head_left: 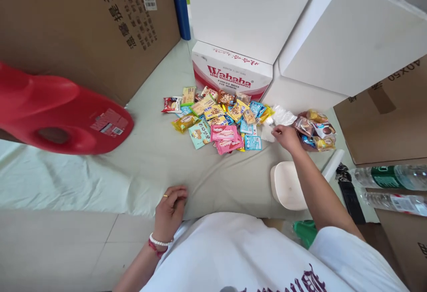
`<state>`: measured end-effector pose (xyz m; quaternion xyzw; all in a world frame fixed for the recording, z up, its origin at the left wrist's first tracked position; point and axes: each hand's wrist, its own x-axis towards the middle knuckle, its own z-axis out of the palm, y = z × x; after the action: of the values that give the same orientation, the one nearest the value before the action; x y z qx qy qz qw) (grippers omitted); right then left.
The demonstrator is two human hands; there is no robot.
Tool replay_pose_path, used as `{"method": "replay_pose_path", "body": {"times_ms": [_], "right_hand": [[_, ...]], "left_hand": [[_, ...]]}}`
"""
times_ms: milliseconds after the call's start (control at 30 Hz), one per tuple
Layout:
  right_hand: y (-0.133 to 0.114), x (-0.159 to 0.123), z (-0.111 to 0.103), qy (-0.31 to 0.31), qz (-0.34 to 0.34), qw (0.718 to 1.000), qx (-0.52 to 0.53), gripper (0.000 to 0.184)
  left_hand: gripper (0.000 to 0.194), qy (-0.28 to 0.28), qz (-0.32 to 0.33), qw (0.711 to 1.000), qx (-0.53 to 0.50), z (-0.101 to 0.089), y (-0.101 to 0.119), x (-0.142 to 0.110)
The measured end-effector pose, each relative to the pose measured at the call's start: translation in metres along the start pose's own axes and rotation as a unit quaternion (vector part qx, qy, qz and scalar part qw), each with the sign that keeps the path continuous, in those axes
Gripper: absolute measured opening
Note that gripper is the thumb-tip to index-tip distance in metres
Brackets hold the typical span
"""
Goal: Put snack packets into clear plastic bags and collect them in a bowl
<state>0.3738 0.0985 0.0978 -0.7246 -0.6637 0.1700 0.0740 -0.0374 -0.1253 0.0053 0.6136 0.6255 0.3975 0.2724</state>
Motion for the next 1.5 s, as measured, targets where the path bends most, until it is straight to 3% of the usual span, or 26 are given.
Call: {"method": "replay_pose_path", "body": {"times_ms": [33, 67, 133, 200, 267, 367, 433, 533, 600, 667, 800, 867, 933, 1100, 1200, 1267, 1400, 1433, 1500], "right_hand": [[-0.002, -0.016, -0.003, 0.001, 0.006, 0.994, 0.107, 0.023], [-0.006, -0.035, -0.004, -0.005, 0.015, 0.971, 0.239, 0.029], [-0.021, -0.073, 0.001, -0.042, 0.042, 0.881, 0.469, 0.039], [-0.044, -0.110, 0.013, -0.085, 0.066, 0.811, 0.575, 0.041], [-0.065, -0.138, 0.029, -0.115, 0.090, 0.773, 0.617, 0.039], [-0.084, -0.159, 0.048, -0.133, 0.113, 0.750, 0.638, 0.036], [-0.084, -0.162, 0.054, -0.133, 0.119, 0.746, 0.642, 0.036], [-0.073, -0.159, 0.053, -0.137, 0.129, 0.738, 0.648, 0.037], [-0.064, -0.157, 0.051, -0.148, 0.134, 0.729, 0.655, 0.038], [-0.059, -0.156, 0.051, -0.143, 0.121, 0.737, 0.649, 0.038], [-0.065, -0.157, 0.064, -0.142, 0.013, 0.813, 0.565, 0.038], [-0.071, -0.156, 0.073, -0.167, -0.014, 0.830, 0.533, 0.039], [-0.073, -0.154, 0.078, -0.165, 0.010, 0.818, 0.551, 0.032], [-0.060, -0.147, 0.073, -0.090, 0.139, 0.730, 0.664, 0.034], [-0.050, -0.147, 0.071, -0.085, 0.174, 0.728, 0.657, 0.038], [-0.046, -0.149, 0.072, -0.083, 0.168, 0.772, 0.608, 0.039], [-0.047, -0.158, 0.072, 0.043, 0.060, 0.923, 0.379, 0.030], [-0.051, -0.160, 0.071, 0.065, 0.009, 0.941, 0.331, 0.028], [-0.063, -0.163, 0.072, 0.040, -0.109, 0.952, 0.285, 0.032]], "left_hand": [[0.016, -0.019, -0.010, 0.999, -0.032, 0.000, 0.008, 0.002], [0.013, -0.043, -0.015, 0.997, -0.068, 0.001, 0.017, 0.006], [0.015, -0.104, -0.023, 0.984, -0.143, 0.010, 0.042, 0.017], [0.018, -0.145, -0.005, 0.969, -0.200, 0.027, 0.068, 0.032], [0.020, -0.137, 0.042, 0.966, -0.216, 0.047, 0.093, 0.048], [0.039, -0.098, 0.069, 0.974, -0.192, 0.078, 0.116, 0.066], [0.027, -0.134, 0.056, 0.967, -0.211, 0.092, 0.120, 0.071], [0.029, -0.203, -0.022, 0.937, -0.284, 0.102, 0.115, 0.069], [0.037, -0.211, -0.098, 0.907, -0.351, 0.102, 0.108, 0.066], [0.043, -0.197, -0.157, 0.878, -0.406, 0.099, 0.103, 0.062], [0.047, -0.173, -0.210, 0.855, -0.441, 0.095, 0.099, 0.061], [0.049, -0.178, -0.228, 0.836, -0.466, 0.094, 0.098, 0.063], [0.049, -0.171, -0.250, 0.808, -0.505, 0.093, 0.095, 0.066], [0.049, -0.131, -0.311, 0.747, -0.573, 0.083, 0.081, 0.075], [0.049, -0.133, -0.335, 0.726, -0.586, 0.078, 0.072, 0.074], [0.049, -0.131, -0.348, 0.711, -0.597, 0.077, 0.070, 0.072], [0.047, -0.114, -0.360, 0.699, -0.608, 0.076, 0.070, 0.068], [0.047, -0.114, -0.359, 0.701, -0.605, 0.075, 0.071, 0.068], [0.048, -0.122, -0.356, 0.708, -0.598, 0.075, 0.073, 0.068]]}}
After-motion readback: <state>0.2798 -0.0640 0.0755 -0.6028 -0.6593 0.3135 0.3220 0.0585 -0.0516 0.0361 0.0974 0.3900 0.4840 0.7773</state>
